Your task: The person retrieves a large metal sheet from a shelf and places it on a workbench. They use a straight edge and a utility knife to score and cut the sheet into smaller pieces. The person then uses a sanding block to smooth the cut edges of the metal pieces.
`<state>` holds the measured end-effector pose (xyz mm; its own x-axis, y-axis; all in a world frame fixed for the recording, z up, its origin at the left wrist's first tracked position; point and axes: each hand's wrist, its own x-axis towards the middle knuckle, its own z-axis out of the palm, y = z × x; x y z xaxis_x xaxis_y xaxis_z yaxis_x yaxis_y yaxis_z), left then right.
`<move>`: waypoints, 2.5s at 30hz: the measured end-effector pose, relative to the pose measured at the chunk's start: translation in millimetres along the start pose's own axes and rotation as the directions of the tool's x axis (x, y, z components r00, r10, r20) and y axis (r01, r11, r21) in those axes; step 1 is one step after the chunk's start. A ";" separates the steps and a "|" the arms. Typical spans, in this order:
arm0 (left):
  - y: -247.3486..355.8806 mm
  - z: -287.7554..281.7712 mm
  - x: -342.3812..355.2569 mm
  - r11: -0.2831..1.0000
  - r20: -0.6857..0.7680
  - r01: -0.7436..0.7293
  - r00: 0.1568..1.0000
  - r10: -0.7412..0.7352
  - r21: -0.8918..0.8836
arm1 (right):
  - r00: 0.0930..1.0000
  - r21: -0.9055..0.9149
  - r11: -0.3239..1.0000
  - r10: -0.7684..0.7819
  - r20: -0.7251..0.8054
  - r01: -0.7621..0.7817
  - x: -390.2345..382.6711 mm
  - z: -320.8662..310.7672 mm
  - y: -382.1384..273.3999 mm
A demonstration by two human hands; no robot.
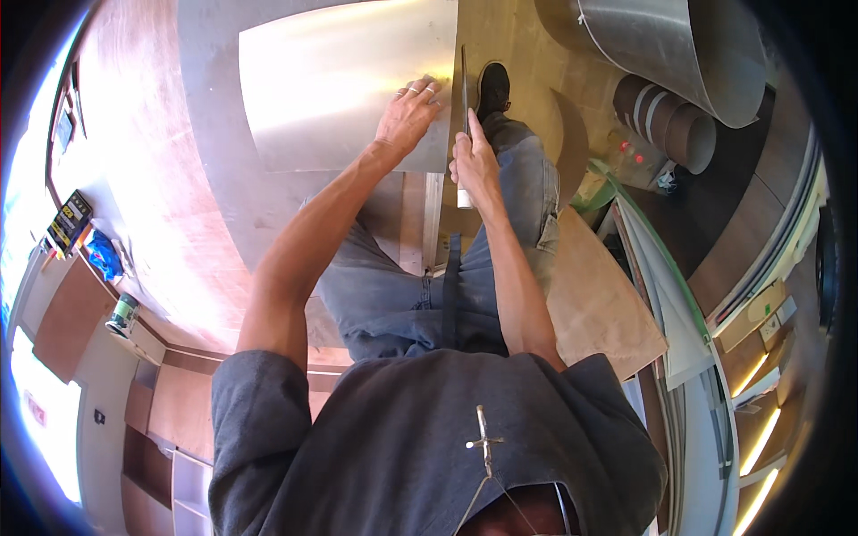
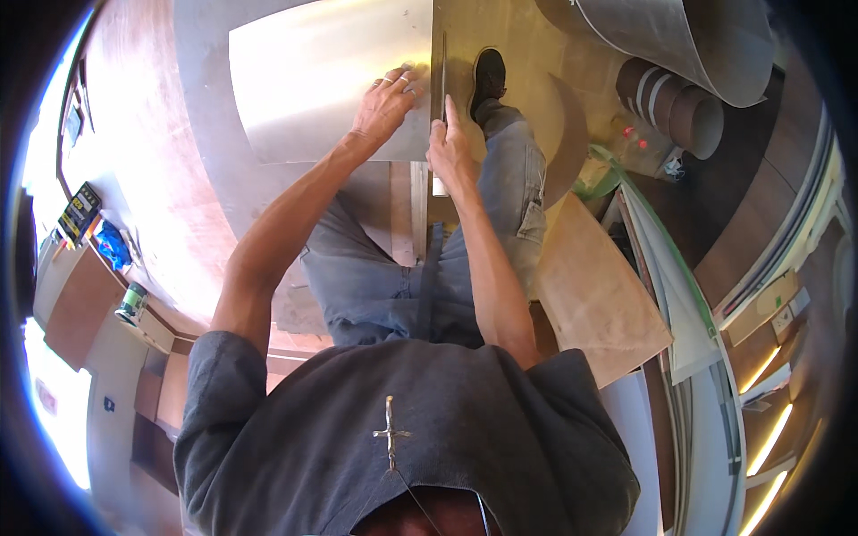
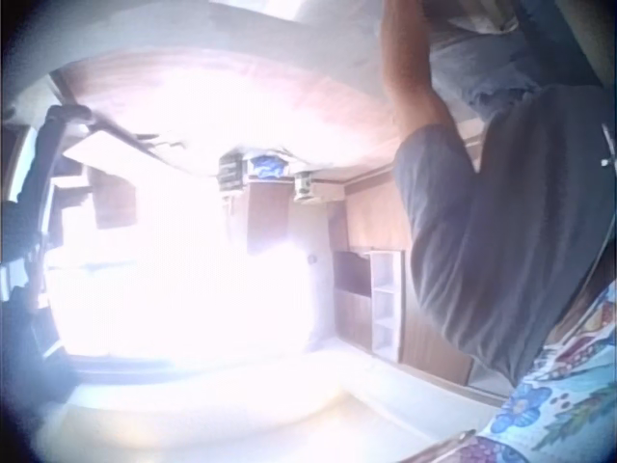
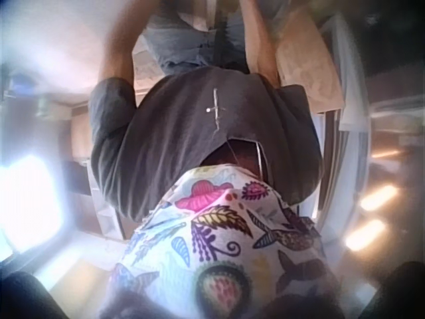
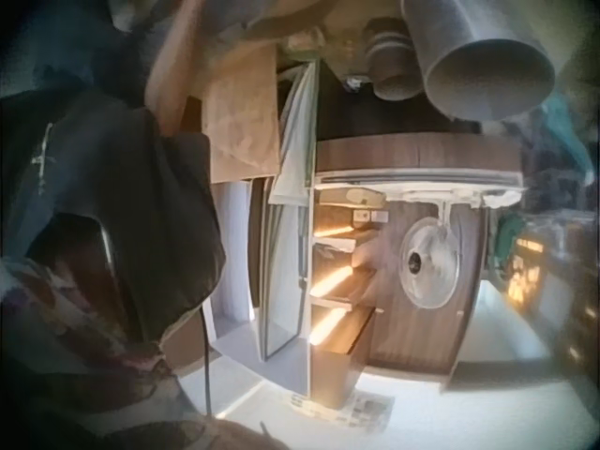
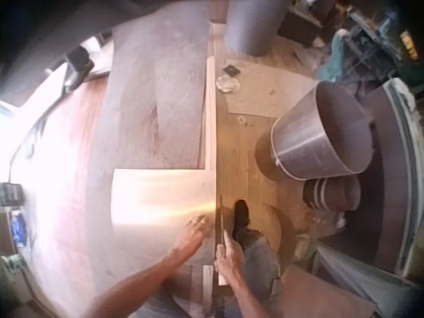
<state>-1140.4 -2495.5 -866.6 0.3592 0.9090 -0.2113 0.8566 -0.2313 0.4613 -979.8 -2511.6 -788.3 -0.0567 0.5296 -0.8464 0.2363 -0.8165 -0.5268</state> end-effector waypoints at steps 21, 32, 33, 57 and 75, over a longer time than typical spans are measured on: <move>15.4 10.7 -27.0 0.997 -0.055 0.027 0.998 -0.023 0.074 | 0.978 -0.224 0.953 -0.208 0.006 0.204 38.2 22.9 28.3; 20.9 6.5 -31.6 0.998 -0.057 0.020 0.998 -0.016 0.067 | 0.978 -0.201 0.958 -0.206 0.020 0.206 30.5 17.6 32.3; 21.3 8.2 -33.4 0.998 -0.056 0.026 0.998 -0.023 0.062 | 0.989 -0.121 0.982 -0.146 -0.013 0.143 12.6 20.4 32.3; 19.5 6.8 -29.5 0.998 -0.106 0.006 0.994 0.001 0.063 | 0.955 -0.229 0.939 -0.284 -0.088 0.258 24.3 27.2 88.5; 16.5 3.8 -23.3 0.996 -0.066 0.012 0.998 -0.006 0.089 | 0.985 -0.139 0.979 -0.159 -0.059 0.150 -6.5 22.9 59.3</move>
<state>-1133.2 -2521.9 -857.4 0.3289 0.9312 -0.1571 0.8902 -0.2503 0.3806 -987.6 -2568.7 -815.9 -0.0360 0.6655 -0.7455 0.3579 -0.6879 -0.6314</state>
